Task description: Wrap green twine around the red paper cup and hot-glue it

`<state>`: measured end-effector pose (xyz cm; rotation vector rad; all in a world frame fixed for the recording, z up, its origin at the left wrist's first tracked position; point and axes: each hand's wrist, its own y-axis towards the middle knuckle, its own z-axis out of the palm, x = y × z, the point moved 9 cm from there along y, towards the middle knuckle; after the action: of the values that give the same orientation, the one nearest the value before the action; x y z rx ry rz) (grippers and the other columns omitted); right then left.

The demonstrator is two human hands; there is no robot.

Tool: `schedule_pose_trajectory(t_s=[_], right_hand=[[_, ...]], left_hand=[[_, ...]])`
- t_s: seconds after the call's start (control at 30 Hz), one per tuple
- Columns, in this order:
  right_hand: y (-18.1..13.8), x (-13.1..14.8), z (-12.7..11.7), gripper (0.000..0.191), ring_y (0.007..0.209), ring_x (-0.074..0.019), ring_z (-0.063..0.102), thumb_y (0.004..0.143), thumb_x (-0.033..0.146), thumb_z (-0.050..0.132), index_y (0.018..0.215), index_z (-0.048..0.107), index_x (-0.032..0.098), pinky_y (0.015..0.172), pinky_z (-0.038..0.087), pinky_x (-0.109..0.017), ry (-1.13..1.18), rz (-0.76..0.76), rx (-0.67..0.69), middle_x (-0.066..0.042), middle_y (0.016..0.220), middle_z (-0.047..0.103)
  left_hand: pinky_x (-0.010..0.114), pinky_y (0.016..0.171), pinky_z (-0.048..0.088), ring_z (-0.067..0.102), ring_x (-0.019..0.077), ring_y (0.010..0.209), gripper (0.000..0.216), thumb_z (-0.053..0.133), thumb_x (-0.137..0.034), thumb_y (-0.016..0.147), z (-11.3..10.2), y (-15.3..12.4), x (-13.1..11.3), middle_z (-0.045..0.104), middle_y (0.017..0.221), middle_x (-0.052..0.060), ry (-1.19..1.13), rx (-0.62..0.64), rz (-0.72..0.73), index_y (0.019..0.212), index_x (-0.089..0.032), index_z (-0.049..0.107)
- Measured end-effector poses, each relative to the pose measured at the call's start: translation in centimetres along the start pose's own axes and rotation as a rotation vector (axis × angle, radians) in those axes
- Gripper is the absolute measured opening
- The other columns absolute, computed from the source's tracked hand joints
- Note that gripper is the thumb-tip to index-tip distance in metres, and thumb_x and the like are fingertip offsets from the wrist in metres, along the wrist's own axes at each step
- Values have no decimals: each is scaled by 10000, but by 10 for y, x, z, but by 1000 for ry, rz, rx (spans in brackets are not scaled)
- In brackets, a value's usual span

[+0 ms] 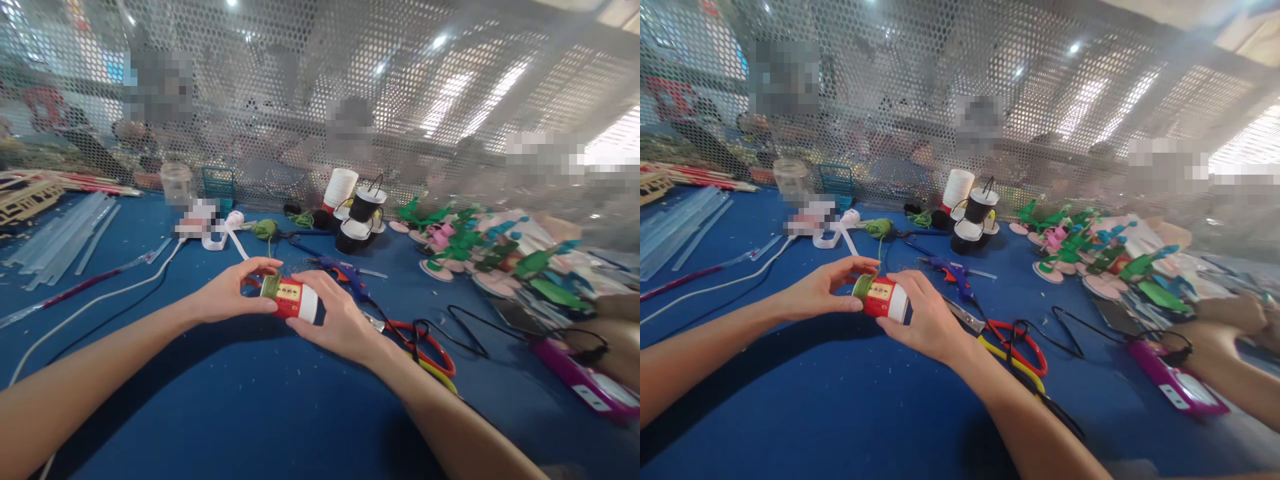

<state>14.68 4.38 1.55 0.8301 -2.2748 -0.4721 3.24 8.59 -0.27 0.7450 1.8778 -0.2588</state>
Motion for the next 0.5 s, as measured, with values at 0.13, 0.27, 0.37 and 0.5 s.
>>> schedule_pose_trajectory(t_s=[0.13, 0.27, 0.37, 0.5], right_hand=[[-1, 10, 1, 479, 1052, -235, 499, 700, 245, 626, 1130, 437, 150, 883, 449, -399, -30, -79, -12, -147, 1101, 509], [-2, 14, 1, 470, 1029, -232, 510, 703, 242, 617, 1124, 423, 165, 871, 457, -407, -30, -87, -32, -134, 1080, 514], [-3, 8, 3, 481, 995, -234, 526, 687, 240, 628, 1115, 418, 176, 849, 469, -416, -28, -37, -52, -125, 1056, 516], [-2, 3, 4, 482, 983, -237, 525, 679, 234, 636, 1100, 413, 166, 842, 471, -419, -25, -15, -91, -133, 1054, 510]], left_hand=[[382, 959, 355, 450, 228, 1128, 340, 517, -323, 800, -4, -4, -18, 521, 1188, 80, 199, -70, 180, 1116, -199, 505], [355, 899, 410, 521, 217, 1039, 356, 424, -365, 843, 4, -4, -10, 569, 1129, 82, 157, 41, 103, 1128, -167, 503], [355, 843, 443, 532, 233, 1015, 445, 442, -428, 817, 5, -3, 1, 563, 1130, 93, 100, 87, -4, 1161, -148, 474], [362, 847, 437, 485, 251, 1075, 579, 592, -414, 714, 4, -2, 6, 521, 1191, 87, 118, 119, -45, 1211, -172, 421]])
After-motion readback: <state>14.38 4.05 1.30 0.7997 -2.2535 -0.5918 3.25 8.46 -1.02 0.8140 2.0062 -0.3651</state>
